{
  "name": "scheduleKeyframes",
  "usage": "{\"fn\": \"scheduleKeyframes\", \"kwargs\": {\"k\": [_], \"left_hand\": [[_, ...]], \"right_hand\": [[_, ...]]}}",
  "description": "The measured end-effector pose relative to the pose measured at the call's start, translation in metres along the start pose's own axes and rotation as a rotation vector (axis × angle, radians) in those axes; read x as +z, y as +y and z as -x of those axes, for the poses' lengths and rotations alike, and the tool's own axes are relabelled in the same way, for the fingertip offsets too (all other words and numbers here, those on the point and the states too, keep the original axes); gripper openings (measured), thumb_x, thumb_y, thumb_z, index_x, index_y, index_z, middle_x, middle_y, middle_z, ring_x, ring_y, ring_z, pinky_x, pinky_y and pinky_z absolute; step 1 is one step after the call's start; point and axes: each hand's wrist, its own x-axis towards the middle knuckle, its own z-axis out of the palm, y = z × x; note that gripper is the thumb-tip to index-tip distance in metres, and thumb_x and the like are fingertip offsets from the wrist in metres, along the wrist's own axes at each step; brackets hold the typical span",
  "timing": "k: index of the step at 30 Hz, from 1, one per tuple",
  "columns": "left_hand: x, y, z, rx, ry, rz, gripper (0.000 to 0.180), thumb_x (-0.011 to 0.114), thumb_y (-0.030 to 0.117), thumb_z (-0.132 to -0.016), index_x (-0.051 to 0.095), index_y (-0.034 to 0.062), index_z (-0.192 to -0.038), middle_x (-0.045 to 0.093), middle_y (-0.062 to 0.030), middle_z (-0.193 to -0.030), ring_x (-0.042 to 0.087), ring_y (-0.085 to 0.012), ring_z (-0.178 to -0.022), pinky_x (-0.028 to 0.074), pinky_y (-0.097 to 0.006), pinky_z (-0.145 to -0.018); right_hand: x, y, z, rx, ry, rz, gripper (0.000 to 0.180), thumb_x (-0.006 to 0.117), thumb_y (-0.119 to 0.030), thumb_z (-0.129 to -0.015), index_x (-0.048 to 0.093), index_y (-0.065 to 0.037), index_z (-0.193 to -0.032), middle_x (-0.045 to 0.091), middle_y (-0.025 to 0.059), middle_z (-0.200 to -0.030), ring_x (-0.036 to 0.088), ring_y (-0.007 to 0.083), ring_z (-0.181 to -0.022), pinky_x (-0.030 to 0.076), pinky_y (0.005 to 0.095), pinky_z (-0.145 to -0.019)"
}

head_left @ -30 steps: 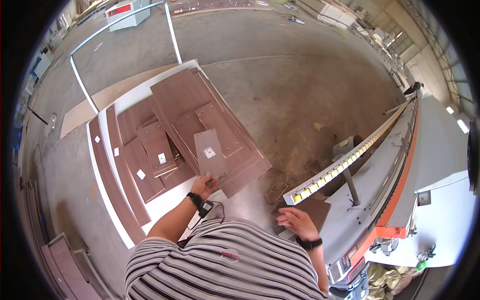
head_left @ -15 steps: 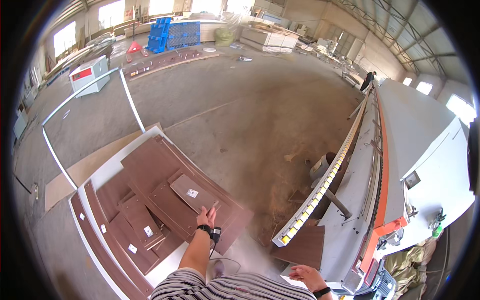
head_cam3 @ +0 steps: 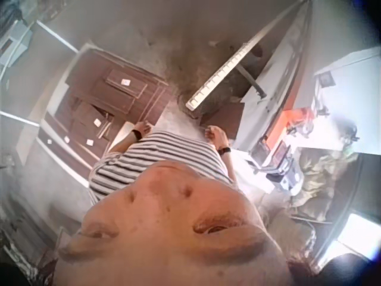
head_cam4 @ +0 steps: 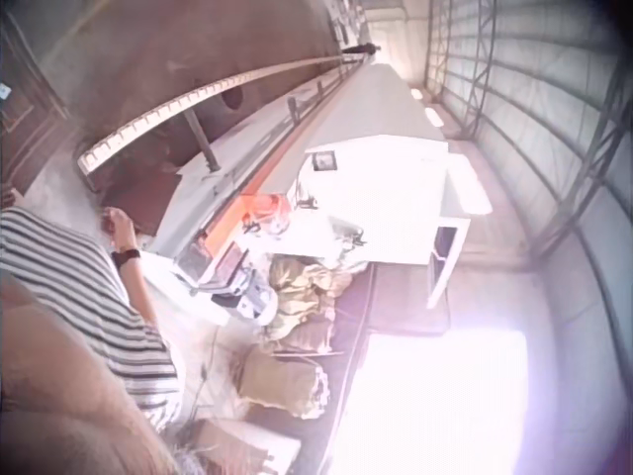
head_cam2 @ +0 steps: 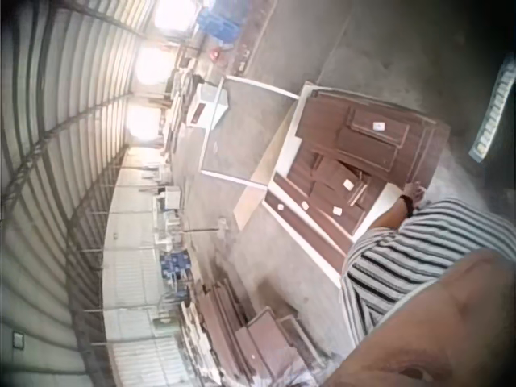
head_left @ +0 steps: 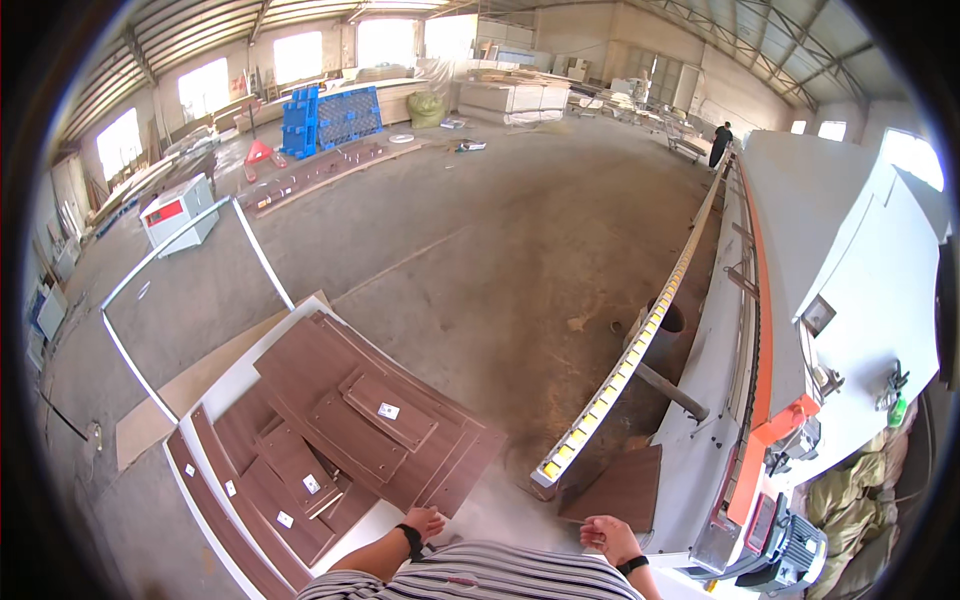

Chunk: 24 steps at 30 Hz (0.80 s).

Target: Operating an edge banding machine to apply veneer to the edges of wood panels.

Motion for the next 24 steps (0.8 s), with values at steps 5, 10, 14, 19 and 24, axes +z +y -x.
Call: {"fn": "scheduleKeyframes", "kwargs": {"k": [5, 10, 14, 19, 24], "left_hand": [[-0.040, -0.019, 0.009, 0.096, -0.002, -0.173, 0.026, 0.054, 0.015, -0.083, 0.043, -0.0023, -0.099, 0.049, -0.0174, -0.094, 0.056, -0.0322, -0.084, 0.050, -0.042, -0.074], [-0.038, -0.029, 0.003, 0.188, -0.045, -0.567, 0.023, 0.049, 0.019, -0.082, 0.048, 0.0020, -0.098, 0.055, -0.0131, -0.090, 0.058, -0.0282, -0.083, 0.048, -0.041, -0.071], [-0.091, -0.052, -0.044, 0.126, -0.476, -0.396, 0.027, 0.039, 0.030, -0.083, 0.050, 0.0083, -0.093, 0.055, -0.0109, -0.093, 0.055, -0.0302, -0.088, 0.043, -0.047, -0.075], [0.016, -0.024, -0.018, 0.205, -0.350, -0.352, 0.014, 0.044, 0.019, -0.085, 0.051, 0.0093, -0.077, 0.055, -0.0030, -0.075, 0.057, -0.0193, -0.072, 0.046, -0.029, -0.055], [0.009, -0.039, 0.020, 0.194, -0.363, -0.220, 0.018, 0.053, 0.019, -0.084, 0.051, 0.0068, -0.071, 0.054, -0.0029, -0.069, 0.057, -0.0178, -0.067, 0.046, -0.027, -0.056]], "right_hand": [[-0.007, 0.000, -0.024, -0.051, -0.033, -0.071, 0.020, 0.044, -0.011, -0.087, 0.055, 0.003, -0.097, 0.060, 0.0128, -0.085, 0.059, 0.0212, -0.073, 0.050, 0.0325, -0.067], [0.033, -0.115, -0.005, -0.891, -0.007, 0.603, 0.020, 0.048, -0.008, -0.083, 0.056, 0.003, -0.098, 0.061, 0.0083, -0.073, 0.058, 0.0140, -0.063, 0.047, 0.0252, -0.058], [0.181, -0.311, 0.120, -1.343, -0.241, 0.934, 0.050, 0.044, -0.001, -0.076, 0.035, 0.004, -0.125, 0.055, 0.0170, -0.059, 0.057, 0.0231, -0.053, 0.046, 0.0318, -0.056], [0.256, -0.476, 0.158, -1.465, -0.023, 1.274, 0.025, 0.046, -0.015, -0.078, 0.059, 0.004, -0.084, 0.060, 0.0072, -0.060, 0.056, 0.0143, -0.048, 0.046, 0.0260, -0.051], [0.268, -0.484, 0.191, -1.341, -0.192, 0.912, 0.024, 0.045, -0.011, -0.079, 0.057, 0.008, -0.069, 0.060, 0.0163, -0.063, 0.059, 0.0212, -0.048, 0.049, 0.0294, -0.043]]}}
